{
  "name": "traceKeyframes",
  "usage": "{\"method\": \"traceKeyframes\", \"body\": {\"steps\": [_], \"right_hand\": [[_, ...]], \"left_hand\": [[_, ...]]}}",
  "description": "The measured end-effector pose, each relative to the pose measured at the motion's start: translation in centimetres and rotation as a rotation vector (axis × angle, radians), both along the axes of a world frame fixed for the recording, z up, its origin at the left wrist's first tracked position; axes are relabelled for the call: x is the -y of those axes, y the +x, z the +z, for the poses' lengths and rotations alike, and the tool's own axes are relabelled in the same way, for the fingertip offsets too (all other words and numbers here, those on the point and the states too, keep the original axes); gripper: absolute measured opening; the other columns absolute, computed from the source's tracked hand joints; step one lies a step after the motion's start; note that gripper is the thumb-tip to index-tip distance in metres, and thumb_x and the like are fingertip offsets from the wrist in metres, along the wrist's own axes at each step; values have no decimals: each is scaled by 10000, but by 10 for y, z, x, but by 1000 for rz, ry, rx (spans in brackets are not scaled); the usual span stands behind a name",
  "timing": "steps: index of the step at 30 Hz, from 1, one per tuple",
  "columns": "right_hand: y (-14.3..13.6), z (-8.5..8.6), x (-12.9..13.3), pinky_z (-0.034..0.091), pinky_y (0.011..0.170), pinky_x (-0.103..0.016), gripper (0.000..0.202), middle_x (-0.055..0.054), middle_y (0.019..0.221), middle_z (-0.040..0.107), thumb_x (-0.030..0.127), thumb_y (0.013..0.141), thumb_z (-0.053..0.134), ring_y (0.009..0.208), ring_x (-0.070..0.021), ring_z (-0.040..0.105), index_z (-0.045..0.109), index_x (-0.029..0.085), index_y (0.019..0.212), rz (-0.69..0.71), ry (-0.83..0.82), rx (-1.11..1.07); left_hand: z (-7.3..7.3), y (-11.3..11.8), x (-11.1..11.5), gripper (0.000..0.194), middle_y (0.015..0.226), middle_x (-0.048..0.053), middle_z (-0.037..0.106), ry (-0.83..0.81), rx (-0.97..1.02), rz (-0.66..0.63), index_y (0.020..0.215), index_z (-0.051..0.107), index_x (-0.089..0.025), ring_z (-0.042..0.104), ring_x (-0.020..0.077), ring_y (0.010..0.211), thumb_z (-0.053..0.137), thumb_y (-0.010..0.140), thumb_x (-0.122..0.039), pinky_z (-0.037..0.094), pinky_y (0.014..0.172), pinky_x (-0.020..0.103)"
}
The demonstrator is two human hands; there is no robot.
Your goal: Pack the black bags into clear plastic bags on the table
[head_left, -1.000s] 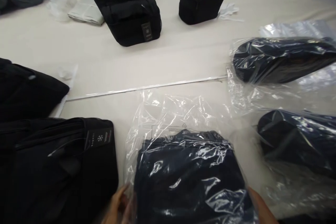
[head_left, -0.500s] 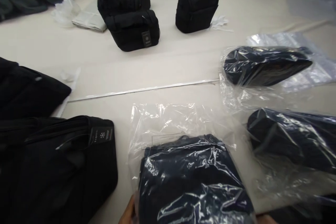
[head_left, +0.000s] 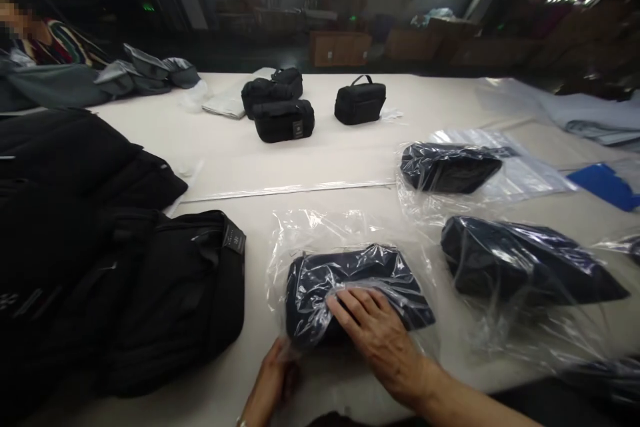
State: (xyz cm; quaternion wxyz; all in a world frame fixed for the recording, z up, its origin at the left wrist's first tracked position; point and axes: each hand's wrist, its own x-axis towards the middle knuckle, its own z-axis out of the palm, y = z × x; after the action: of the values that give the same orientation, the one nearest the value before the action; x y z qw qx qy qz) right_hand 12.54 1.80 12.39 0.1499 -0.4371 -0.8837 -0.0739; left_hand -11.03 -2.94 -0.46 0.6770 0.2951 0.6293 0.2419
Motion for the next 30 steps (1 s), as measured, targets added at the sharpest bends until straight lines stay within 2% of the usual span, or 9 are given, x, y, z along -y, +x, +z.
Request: {"method": "traceKeyframes", "body": {"steps": [6, 9, 12, 14, 16, 18, 21, 26, 30], "right_hand": [[-2, -24, -44, 410, 986, -436, 420, -108, 1251, 626, 118, 975, 393, 1156, -252, 535, 498, 171, 1378, 15, 104, 40], [-12, -32, -76, 420, 963, -435, 434, -116, 1275, 613, 108, 956, 452, 1168, -259, 528, 482, 165, 1386, -16, 154, 32], [-16, -33, -88, 439, 938, -424, 447, -115, 1278, 609, 108, 928, 516, 1146, -259, 540, 492, 167, 1370, -89, 161, -33], [-13, -27, -84, 440, 956, -403, 456, -104, 1258, 616, 131, 908, 563, 1145, -241, 544, 502, 185, 1357, -85, 155, -122], [-6, -18, -77, 421, 998, -396, 474, -85, 1236, 624, 152, 892, 600, 1168, -230, 534, 506, 218, 1352, -84, 197, -210], [2, -7, -73, 368, 1062, -441, 538, -88, 1285, 598, 165, 870, 638, 1242, -255, 487, 480, 238, 1379, -138, 243, -230], [12, 7, -77, 318, 1097, -497, 695, -116, 1411, 502, 192, 830, 696, 1317, -308, 411, 384, 225, 1451, -221, 204, -180], [17, 32, -94, 391, 1002, -425, 666, -132, 1309, 562, 269, 894, 649, 1160, -273, 517, 327, 207, 1473, -255, 307, -282], [15, 48, -110, 319, 1052, -484, 538, -121, 1324, 556, 194, 864, 659, 1259, -311, 436, 479, 212, 1371, -250, 286, -163]], "left_hand": [[33, -29, -20, 747, 440, -117, 383, 16, -3, -300, 1354, 401, -75, 296, 101, 353, 464, 727, -476, 213, 354, 208], [63, -53, -25, 674, 494, -94, 443, 111, -177, -275, 1349, 428, -105, 402, 116, 389, 448, 769, -448, 299, 390, 211], [88, -61, -22, 509, 617, -48, 573, 510, -594, -119, 1288, 485, -176, 583, 148, 520, 487, 855, -442, 437, 504, 231], [100, -48, -18, 355, 737, -20, 647, 904, -748, -137, 1222, 530, -227, 644, 144, 625, 532, 897, -370, 489, 607, 219], [108, -22, -20, 252, 851, 13, 682, 1239, -690, -343, 1175, 562, -248, 666, 146, 728, 510, 928, -257, 514, 700, 220], [112, 13, -30, 276, 956, 47, 686, 1381, -601, -609, 1168, 575, -248, 660, 177, 844, 467, 926, -171, 528, 779, 268], [108, 59, -61, 321, 1069, 82, 665, 1263, -571, -808, 1158, 594, -229, 628, 239, 944, 477, 877, -128, 527, 852, 387], [93, 92, -107, 383, 1124, 92, 637, 1079, -450, -767, 1202, 586, -197, 610, 244, 1049, 481, 843, -115, 491, 949, 415], [91, 102, -118, 412, 1090, 63, 668, 982, -284, -729, 1213, 613, -177, 626, 240, 1018, 491, 824, -121, 481, 941, 365]]}}
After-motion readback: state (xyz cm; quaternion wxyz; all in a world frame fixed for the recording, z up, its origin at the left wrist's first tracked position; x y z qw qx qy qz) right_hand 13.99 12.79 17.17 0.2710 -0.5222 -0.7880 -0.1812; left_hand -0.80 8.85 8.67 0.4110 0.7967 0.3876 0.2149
